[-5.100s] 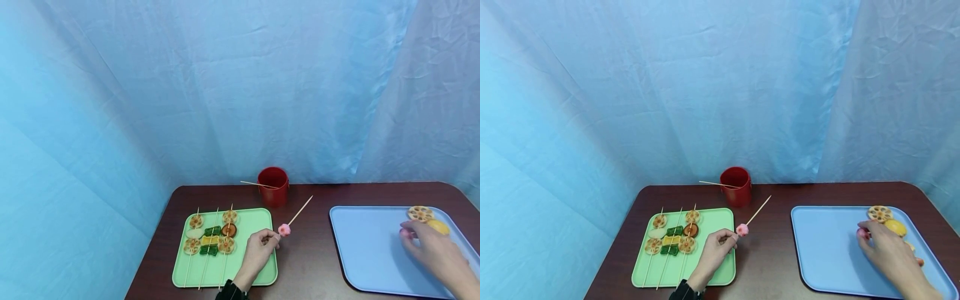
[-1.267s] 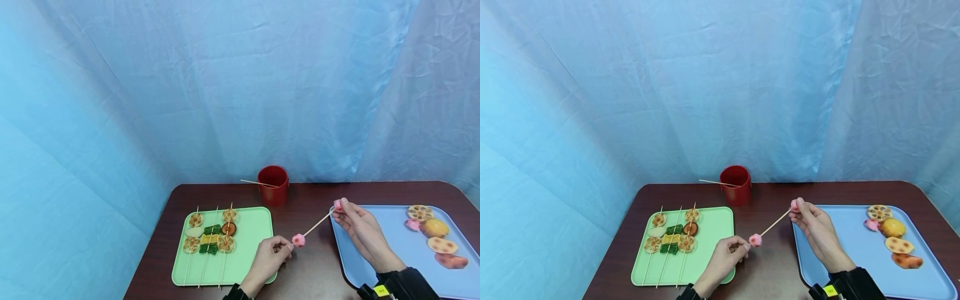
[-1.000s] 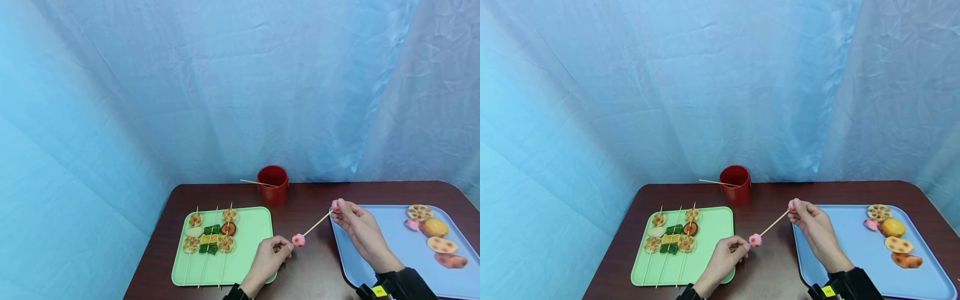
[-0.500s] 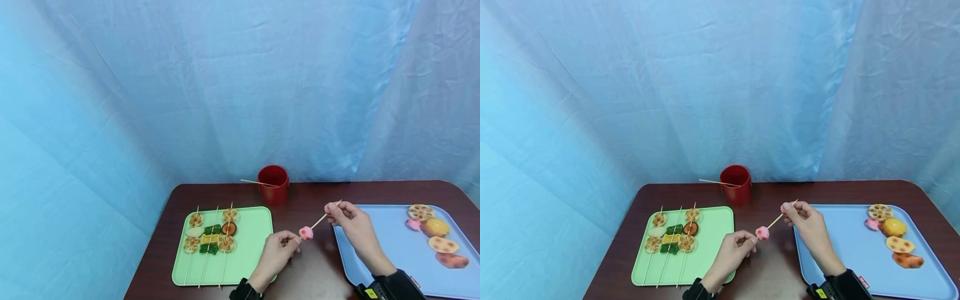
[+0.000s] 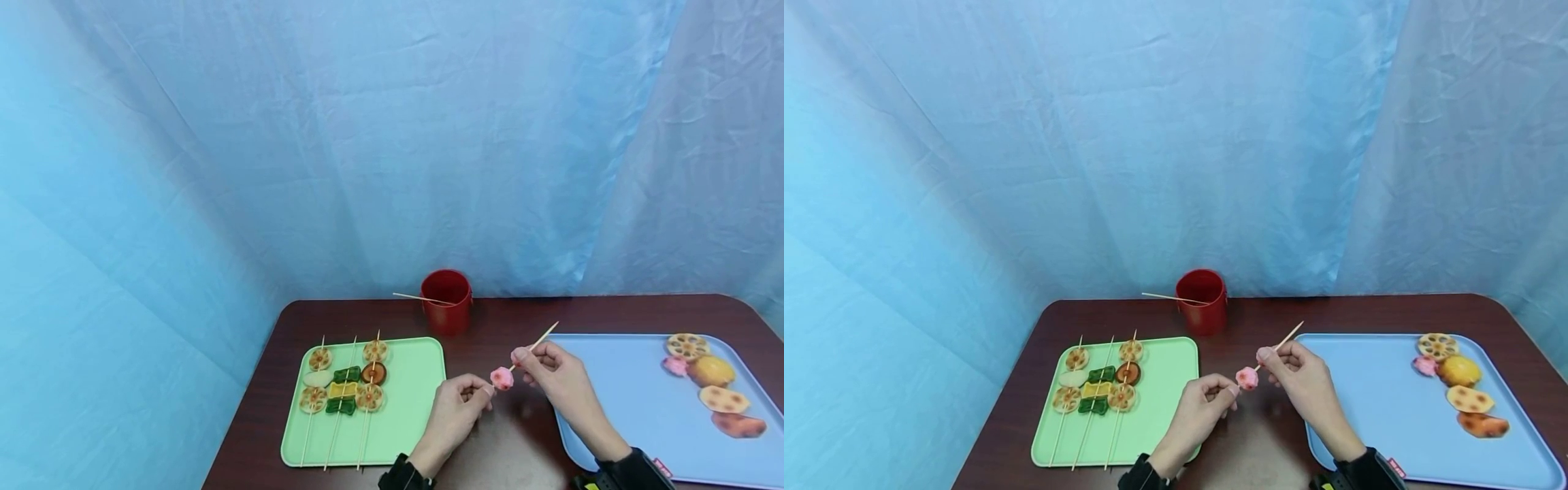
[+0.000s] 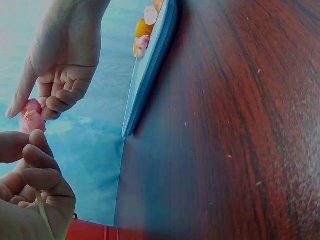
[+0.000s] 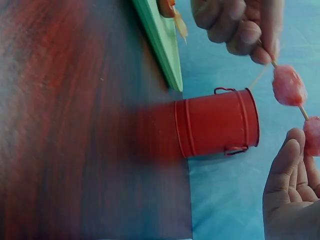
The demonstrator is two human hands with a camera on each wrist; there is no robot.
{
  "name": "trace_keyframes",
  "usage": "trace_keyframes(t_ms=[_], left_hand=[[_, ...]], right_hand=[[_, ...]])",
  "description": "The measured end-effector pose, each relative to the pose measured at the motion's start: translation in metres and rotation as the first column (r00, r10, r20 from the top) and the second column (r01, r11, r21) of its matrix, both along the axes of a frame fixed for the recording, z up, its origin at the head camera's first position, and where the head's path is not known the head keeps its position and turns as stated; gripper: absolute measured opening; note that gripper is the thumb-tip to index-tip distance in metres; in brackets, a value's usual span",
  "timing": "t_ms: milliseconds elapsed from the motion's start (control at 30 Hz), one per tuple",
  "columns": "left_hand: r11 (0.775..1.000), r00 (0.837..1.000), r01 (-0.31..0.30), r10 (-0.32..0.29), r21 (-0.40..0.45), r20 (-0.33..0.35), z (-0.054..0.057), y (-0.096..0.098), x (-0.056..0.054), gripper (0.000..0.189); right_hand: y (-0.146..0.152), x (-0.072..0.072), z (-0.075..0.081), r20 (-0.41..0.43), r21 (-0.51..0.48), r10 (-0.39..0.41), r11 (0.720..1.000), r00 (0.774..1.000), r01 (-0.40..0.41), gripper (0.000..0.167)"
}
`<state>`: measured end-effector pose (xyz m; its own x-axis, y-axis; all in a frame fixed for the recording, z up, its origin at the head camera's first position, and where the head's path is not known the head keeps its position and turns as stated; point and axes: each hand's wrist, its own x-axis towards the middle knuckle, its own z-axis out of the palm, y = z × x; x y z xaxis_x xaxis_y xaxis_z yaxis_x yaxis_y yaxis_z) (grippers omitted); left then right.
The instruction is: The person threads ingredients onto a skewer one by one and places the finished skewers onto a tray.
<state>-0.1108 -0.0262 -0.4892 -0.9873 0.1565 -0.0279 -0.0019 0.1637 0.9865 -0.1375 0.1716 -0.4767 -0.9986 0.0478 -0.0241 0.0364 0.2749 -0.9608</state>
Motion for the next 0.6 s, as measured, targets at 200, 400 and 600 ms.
trace_keyframes(t_ms=[200, 400, 600], left_hand=[[1.0, 1.0, -0.01, 0.01, -0.002, 0.006, 0.0, 0.0, 0.0, 0.017], [1.0, 1.0, -0.019, 0.019, 0.003, 0.007, -0.002, 0.0, 0.001, 0.018], [0.999, 0.999, -0.027, 0.027, 0.026, 0.022, -0.005, -0.005, 0.001, 0.018]], right_hand=[[-0.003, 0.001, -0.004, 0.004, 0.008, 0.009, 1.0, 1.0, -0.009, 0.039], [0.0, 0.002, -0.007, -0.004, 0.005, 0.044, 0.999, 0.999, -0.044, 0.039], [0.014, 0.004, -0.004, -0.024, 0.078, 0.045, 0.996, 0.999, -0.043, 0.046]])
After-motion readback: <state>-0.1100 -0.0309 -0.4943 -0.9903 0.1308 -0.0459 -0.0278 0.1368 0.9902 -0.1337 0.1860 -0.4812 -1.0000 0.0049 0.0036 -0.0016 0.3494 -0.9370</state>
